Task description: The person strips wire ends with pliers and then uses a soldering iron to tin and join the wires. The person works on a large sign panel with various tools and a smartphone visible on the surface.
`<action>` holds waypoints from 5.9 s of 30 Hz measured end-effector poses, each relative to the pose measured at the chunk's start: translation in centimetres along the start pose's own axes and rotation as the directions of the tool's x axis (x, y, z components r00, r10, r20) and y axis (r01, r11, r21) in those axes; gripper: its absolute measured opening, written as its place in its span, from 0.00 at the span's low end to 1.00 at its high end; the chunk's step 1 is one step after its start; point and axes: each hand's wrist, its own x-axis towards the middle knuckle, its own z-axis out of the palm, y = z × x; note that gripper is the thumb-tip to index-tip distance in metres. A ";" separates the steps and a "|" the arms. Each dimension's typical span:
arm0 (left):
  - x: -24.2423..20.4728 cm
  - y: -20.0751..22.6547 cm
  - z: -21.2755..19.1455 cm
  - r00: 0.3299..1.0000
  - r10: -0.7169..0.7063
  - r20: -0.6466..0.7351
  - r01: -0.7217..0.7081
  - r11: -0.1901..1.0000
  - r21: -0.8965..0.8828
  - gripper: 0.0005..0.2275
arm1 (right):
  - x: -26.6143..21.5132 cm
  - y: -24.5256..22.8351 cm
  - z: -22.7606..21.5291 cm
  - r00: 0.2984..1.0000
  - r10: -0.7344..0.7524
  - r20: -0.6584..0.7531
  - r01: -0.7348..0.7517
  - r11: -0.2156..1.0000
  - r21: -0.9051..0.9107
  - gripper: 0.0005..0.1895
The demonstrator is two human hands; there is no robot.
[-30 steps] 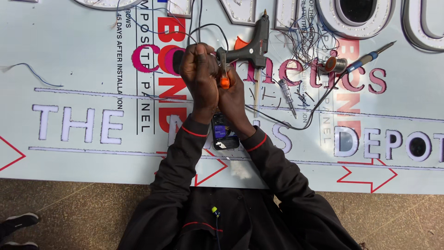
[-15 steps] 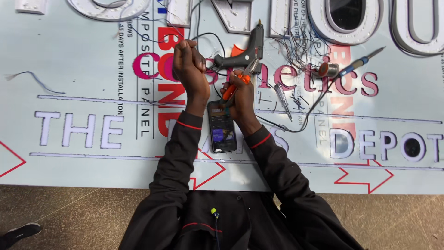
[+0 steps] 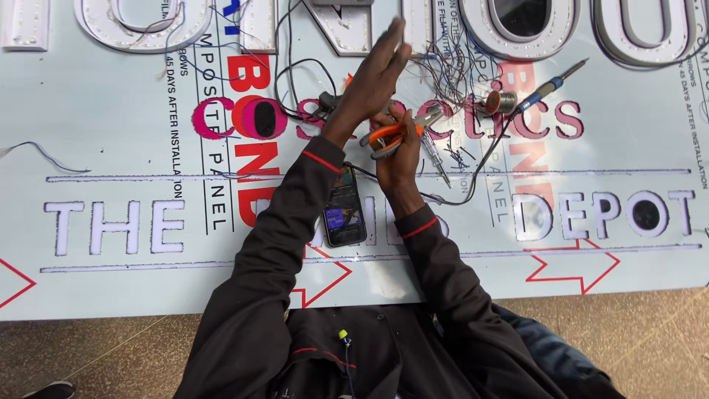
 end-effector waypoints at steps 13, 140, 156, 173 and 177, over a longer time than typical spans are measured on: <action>-11.9 -9.1 -19.2 0.680 0.234 -0.695 0.091 0.914 0.396 0.16 | 0.8 -0.3 -0.3 0.982 0.184 -0.031 -0.184 0.983 0.013 0.44; -17.6 5.2 -7.3 0.856 0.269 -0.442 -0.207 0.961 0.184 0.15 | -3.7 0.9 6.2 0.902 0.047 0.429 0.377 0.398 -0.837 0.06; -11.4 6.2 -2.2 0.939 0.186 -0.290 -0.336 0.675 -0.657 0.09 | -2.7 -0.1 2.5 0.927 -0.040 0.374 0.329 0.568 -0.755 0.16; -8.9 0.0 -1.0 0.751 -0.268 -0.604 -0.334 0.635 -0.697 0.06 | 3.0 0.9 -6.6 0.955 0.236 -0.178 -0.255 0.962 -0.093 0.13; -6.1 0.4 1.0 0.794 -0.330 -0.510 -0.158 0.699 -0.698 0.07 | 1.5 -1.7 -7.5 0.984 0.113 -0.138 -0.139 0.970 -0.200 0.07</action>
